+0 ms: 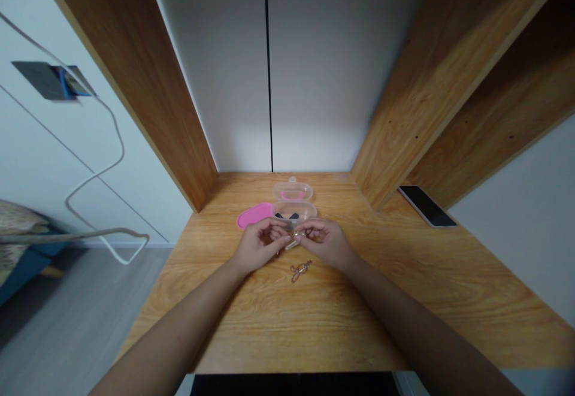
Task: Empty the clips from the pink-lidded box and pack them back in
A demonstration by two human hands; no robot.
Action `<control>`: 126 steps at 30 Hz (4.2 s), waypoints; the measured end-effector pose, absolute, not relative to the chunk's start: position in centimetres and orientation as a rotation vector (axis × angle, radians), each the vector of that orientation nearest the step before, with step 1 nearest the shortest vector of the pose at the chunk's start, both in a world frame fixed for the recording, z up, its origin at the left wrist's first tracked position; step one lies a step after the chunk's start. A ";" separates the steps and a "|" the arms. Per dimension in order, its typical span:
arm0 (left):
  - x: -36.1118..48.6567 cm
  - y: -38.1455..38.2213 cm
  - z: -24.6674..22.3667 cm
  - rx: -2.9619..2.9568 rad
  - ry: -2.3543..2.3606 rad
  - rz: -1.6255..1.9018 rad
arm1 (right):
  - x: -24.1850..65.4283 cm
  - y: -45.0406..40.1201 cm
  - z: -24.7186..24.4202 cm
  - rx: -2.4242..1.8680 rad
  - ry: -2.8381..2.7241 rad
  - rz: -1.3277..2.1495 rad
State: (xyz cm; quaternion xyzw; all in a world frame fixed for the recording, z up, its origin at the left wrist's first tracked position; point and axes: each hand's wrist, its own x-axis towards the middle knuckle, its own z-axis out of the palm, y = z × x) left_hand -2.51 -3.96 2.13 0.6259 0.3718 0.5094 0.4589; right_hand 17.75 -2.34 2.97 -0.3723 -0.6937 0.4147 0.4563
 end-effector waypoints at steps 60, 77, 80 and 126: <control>-4.0 -4.1 3.8 2.427 1.511 0.667 | 20.6 -2.1 4.5 -0.778 -2.729 0.780; -3.9 -4.0 2.4 2.100 1.154 0.986 | 20.4 -2.4 3.7 -0.915 -2.260 0.971; -3.8 -3.9 2.5 2.048 1.042 1.062 | 20.1 -2.6 3.8 -0.896 -2.125 0.935; -3.0 -3.2 2.3 1.209 0.972 1.124 | 18.0 -2.0 2.8 -1.007 -1.604 1.659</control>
